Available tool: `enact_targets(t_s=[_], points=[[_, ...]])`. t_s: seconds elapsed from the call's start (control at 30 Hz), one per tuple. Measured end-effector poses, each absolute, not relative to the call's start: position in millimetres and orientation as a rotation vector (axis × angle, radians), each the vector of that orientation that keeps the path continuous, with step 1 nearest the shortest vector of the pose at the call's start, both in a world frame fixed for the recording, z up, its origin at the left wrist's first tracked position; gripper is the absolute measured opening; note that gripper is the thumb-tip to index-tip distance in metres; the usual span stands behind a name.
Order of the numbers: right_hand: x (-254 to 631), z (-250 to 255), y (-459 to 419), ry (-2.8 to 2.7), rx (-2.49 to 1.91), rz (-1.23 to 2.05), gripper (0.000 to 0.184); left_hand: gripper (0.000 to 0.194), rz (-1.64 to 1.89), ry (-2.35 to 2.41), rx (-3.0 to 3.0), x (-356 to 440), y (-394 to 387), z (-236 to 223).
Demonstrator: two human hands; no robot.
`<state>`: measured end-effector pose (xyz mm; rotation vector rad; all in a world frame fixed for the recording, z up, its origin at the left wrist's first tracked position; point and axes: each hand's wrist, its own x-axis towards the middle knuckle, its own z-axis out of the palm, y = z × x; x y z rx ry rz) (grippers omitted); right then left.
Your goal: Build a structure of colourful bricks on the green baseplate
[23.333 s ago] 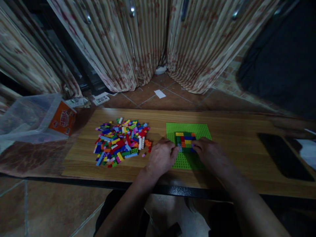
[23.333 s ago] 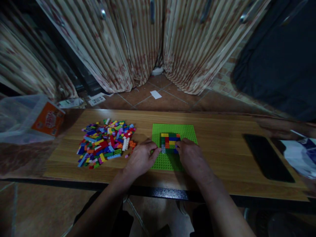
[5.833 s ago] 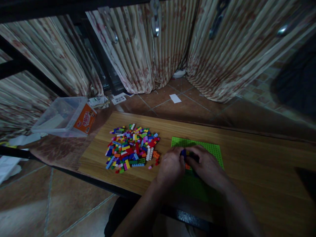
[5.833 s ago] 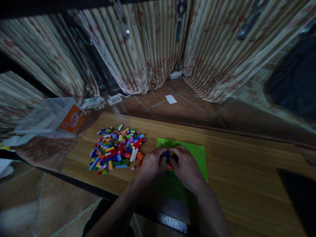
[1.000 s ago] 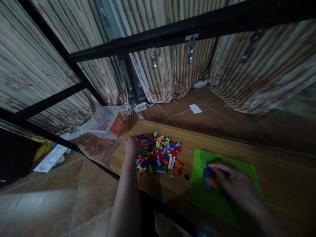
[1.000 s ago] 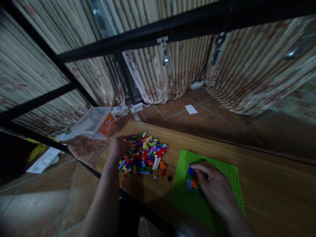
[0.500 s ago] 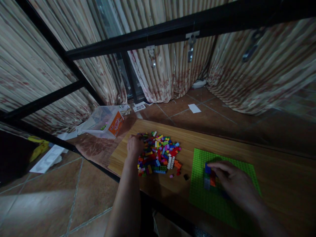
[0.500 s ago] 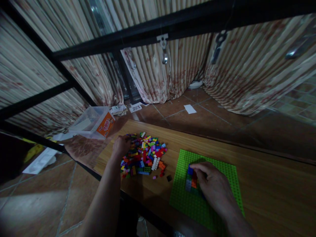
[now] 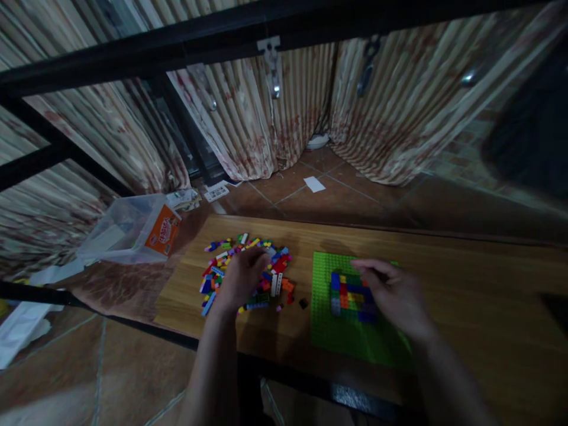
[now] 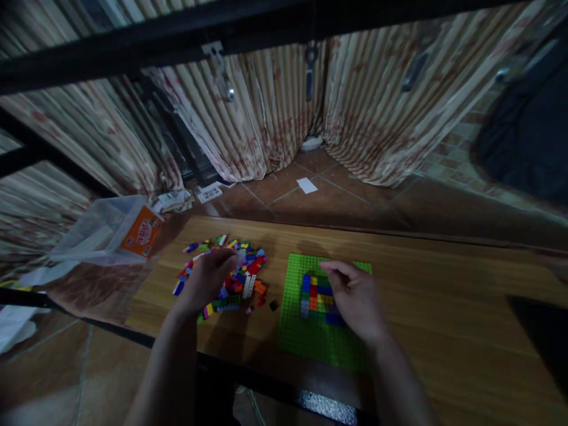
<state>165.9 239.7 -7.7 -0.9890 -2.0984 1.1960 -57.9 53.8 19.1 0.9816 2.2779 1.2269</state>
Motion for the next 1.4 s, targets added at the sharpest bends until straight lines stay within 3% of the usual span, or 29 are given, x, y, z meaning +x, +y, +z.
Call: enact_targets(t_s=[0.17, 0.4, 0.8, 1.4], points=[[167, 4, 233, -2.203, -0.769, 1.418, 0.032, 0.033, 1.244, 1.766, 1.025, 5, 95, 10], [170, 5, 234, -2.352, -0.639, 1.424, 0.025, 0.032, 1.237, 1.603, 0.99, 25, 111, 4], [181, -13, 258, -2.432, -0.935, 1.147, 0.022, 0.026, 1.304, 2.072, 0.927, 27, 126, -10], [173, -14, 253, -2.468, -0.936, 1.121, 0.013, 0.028, 1.205, 2.034, 0.969, 40, 146, -16]])
